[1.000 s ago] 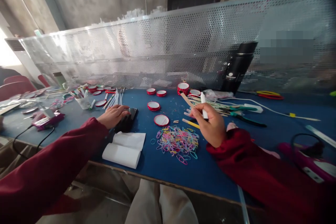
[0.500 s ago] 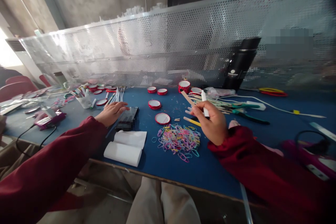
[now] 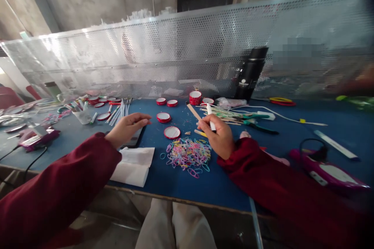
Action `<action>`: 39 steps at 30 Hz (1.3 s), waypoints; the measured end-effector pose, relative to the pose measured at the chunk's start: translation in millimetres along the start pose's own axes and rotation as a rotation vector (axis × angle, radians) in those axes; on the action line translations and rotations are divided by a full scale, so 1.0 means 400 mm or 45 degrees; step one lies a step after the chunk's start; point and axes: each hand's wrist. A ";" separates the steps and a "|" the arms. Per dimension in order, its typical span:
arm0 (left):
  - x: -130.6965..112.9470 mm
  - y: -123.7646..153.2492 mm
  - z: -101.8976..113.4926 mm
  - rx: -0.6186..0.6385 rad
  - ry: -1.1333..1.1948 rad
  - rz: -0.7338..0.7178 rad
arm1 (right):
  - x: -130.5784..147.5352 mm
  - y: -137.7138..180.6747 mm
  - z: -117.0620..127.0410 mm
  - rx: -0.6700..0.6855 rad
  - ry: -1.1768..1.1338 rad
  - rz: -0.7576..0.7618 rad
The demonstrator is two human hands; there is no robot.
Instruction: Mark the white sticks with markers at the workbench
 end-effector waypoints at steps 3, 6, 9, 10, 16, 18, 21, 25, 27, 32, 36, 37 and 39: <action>-0.098 -0.021 -0.099 0.075 0.219 0.124 | 0.006 0.004 0.001 -0.017 0.013 0.012; -0.157 -0.051 -0.199 0.108 0.386 0.125 | 0.014 0.007 0.004 -0.003 0.012 0.033; -0.175 -0.084 -0.275 0.097 0.535 0.115 | 0.018 0.010 0.008 0.049 0.033 0.049; -0.176 -0.095 -0.294 0.059 0.587 0.085 | 0.018 0.010 0.009 0.065 0.037 0.054; -0.162 -0.141 -0.341 -0.224 0.782 0.060 | 0.012 0.011 0.008 0.073 -0.045 0.010; -0.149 -0.148 -0.345 -0.266 0.865 0.055 | 0.013 0.010 0.008 0.021 -0.126 -0.032; -0.120 -0.153 -0.354 -0.209 0.949 0.056 | 0.020 0.006 0.015 -0.045 -0.285 -0.023; -0.081 -0.153 -0.374 -0.036 0.923 0.097 | 0.031 -0.002 0.039 -0.127 -0.390 0.030; -0.068 -0.151 -0.382 0.081 0.929 0.088 | 0.033 -0.007 0.052 -0.186 -0.324 0.050; -0.053 -0.146 -0.394 0.318 0.944 0.128 | 0.031 -0.013 0.066 -0.216 -0.189 0.056; -0.048 -0.149 -0.395 0.323 0.936 0.128 | 0.030 -0.012 0.062 -0.181 -0.099 0.052; -0.048 -0.150 -0.394 0.313 0.943 0.116 | 0.028 -0.012 0.060 -0.179 -0.094 0.050; -0.050 -0.151 -0.390 0.306 0.948 0.101 | 0.025 -0.013 0.056 -0.186 -0.120 0.035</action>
Point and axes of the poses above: each hand's wrist, its own y-axis away from the middle knuckle, its own z-axis out of the back of the hand, x = y × z, and after that the axes turned 7 degrees about -z, right-handed
